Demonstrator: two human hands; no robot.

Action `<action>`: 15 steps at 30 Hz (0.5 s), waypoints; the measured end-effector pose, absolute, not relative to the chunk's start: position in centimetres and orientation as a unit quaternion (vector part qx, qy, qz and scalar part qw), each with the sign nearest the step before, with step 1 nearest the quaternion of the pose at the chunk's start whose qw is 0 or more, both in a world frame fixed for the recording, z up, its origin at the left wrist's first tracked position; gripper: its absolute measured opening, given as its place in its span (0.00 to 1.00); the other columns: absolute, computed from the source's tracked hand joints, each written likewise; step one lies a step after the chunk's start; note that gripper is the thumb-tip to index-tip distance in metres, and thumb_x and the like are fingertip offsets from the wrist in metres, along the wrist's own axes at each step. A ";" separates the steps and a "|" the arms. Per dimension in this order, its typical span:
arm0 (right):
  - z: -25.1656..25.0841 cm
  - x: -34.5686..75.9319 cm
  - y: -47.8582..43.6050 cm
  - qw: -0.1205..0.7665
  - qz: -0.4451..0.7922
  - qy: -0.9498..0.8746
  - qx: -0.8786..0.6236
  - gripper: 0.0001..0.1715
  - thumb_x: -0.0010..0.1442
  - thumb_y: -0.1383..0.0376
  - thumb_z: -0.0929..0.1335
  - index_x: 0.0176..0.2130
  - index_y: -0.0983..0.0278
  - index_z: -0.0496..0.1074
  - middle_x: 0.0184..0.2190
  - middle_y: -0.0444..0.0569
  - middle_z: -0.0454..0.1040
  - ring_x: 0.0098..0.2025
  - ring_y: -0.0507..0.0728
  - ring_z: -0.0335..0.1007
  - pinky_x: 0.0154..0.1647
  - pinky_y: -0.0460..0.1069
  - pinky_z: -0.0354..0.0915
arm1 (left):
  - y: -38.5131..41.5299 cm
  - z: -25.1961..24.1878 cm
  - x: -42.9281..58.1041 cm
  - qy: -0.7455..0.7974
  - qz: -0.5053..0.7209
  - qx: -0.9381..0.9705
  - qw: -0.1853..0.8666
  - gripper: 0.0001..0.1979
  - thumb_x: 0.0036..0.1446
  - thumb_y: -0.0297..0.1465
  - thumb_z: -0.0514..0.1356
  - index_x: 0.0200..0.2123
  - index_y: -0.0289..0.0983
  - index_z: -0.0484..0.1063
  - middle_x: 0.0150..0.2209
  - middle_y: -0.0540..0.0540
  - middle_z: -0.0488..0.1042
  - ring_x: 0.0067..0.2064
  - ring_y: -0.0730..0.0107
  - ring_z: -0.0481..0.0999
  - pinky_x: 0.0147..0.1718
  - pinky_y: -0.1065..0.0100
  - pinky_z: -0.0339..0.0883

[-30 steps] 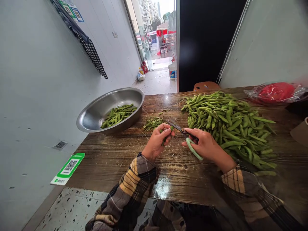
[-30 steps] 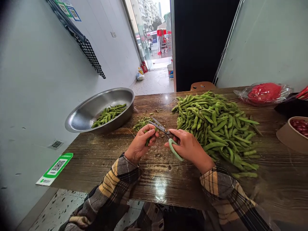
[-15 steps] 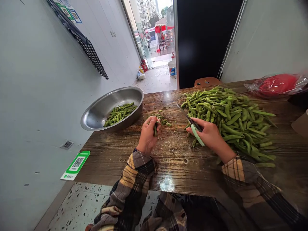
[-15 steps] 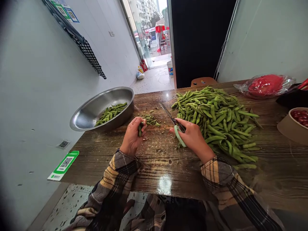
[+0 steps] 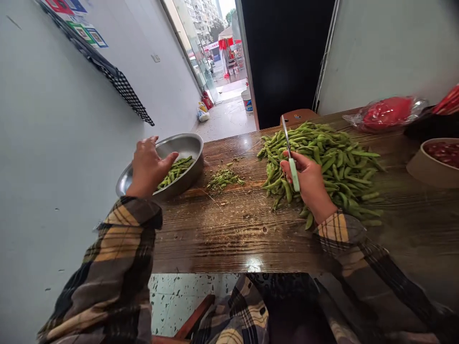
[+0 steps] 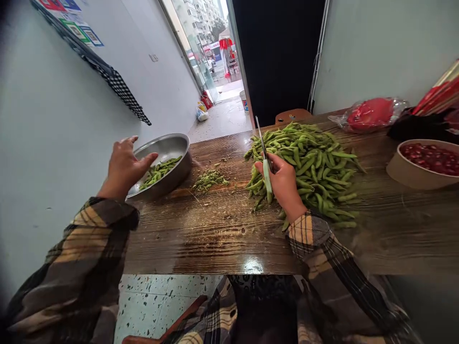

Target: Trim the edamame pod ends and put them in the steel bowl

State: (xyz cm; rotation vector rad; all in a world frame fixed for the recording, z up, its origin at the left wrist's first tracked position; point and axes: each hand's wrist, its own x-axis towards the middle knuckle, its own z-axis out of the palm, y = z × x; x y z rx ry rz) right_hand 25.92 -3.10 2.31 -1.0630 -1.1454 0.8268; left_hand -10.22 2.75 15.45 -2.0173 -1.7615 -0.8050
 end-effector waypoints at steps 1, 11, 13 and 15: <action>2.6 26.1 -3.0 0.652 0.380 -0.463 -0.465 0.31 0.52 0.50 0.71 0.49 0.65 0.73 0.28 0.44 0.72 0.25 0.51 0.65 0.22 0.46 0.63 | 2.4 15.1 -9.2 -0.601 -0.254 -0.740 0.163 0.25 0.53 0.43 0.62 0.50 0.33 0.66 0.48 0.40 0.69 0.56 0.51 0.64 0.57 0.50 0.56; 4.2 26.5 -3.0 0.710 0.389 -0.393 -0.436 0.27 0.49 0.51 0.72 0.45 0.61 0.72 0.25 0.39 0.65 0.22 0.47 0.58 0.18 0.44 0.57 | -10.1 5.2 10.4 -0.196 -0.097 -0.968 -0.121 0.17 0.54 0.36 0.62 0.46 0.38 0.71 0.51 0.36 0.69 0.55 0.51 0.67 0.55 0.54 0.61; 4.2 26.5 -2.9 0.710 0.381 -0.397 -0.441 0.27 0.50 0.50 0.72 0.46 0.61 0.72 0.25 0.40 0.66 0.22 0.47 0.59 0.18 0.44 0.59 | -12.7 4.1 12.2 -0.100 -0.044 -0.987 -0.119 0.17 0.58 0.38 0.58 0.48 0.37 0.69 0.50 0.36 0.69 0.55 0.54 0.67 0.56 0.57 0.60; 4.1 26.5 -2.9 0.708 0.370 -0.406 -0.445 0.27 0.51 0.50 0.71 0.47 0.61 0.72 0.26 0.41 0.67 0.23 0.48 0.61 0.20 0.44 0.61 | -13.9 3.2 13.0 -0.047 -0.011 -0.992 -0.118 0.17 0.61 0.39 0.53 0.48 0.36 0.69 0.48 0.37 0.70 0.53 0.56 0.68 0.56 0.59 0.60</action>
